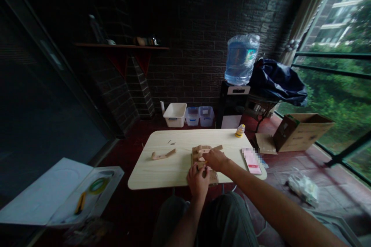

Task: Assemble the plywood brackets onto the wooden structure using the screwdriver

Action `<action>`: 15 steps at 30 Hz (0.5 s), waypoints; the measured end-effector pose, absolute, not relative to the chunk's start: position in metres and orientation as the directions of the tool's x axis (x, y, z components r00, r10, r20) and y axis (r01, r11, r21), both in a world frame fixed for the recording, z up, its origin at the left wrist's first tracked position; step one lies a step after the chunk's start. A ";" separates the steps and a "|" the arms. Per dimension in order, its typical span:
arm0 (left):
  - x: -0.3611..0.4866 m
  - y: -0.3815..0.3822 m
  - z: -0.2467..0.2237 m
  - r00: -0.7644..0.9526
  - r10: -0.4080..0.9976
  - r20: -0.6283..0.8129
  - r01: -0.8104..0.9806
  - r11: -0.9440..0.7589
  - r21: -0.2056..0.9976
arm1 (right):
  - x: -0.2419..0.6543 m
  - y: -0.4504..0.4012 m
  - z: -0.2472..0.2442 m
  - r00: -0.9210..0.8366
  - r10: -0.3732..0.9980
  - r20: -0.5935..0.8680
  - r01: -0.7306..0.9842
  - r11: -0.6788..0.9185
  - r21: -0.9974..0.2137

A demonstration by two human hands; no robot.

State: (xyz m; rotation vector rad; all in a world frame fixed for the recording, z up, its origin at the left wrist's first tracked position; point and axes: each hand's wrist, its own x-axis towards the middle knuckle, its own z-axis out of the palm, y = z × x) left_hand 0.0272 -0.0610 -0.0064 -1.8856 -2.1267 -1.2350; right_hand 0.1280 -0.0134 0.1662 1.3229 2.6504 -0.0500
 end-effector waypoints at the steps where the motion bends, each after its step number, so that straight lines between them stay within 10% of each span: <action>1: 0.027 -0.061 -0.006 -0.259 0.820 0.510 0.850 -0.057 0.523 | 0.128 -0.013 0.166 -0.574 0.799 -0.180 0.808 0.589 0.037; 15: 0.026 -0.063 -0.001 -0.247 0.823 0.511 0.859 -0.059 0.509 | 0.130 -0.022 0.175 -0.537 0.817 -0.208 0.836 0.548 -0.007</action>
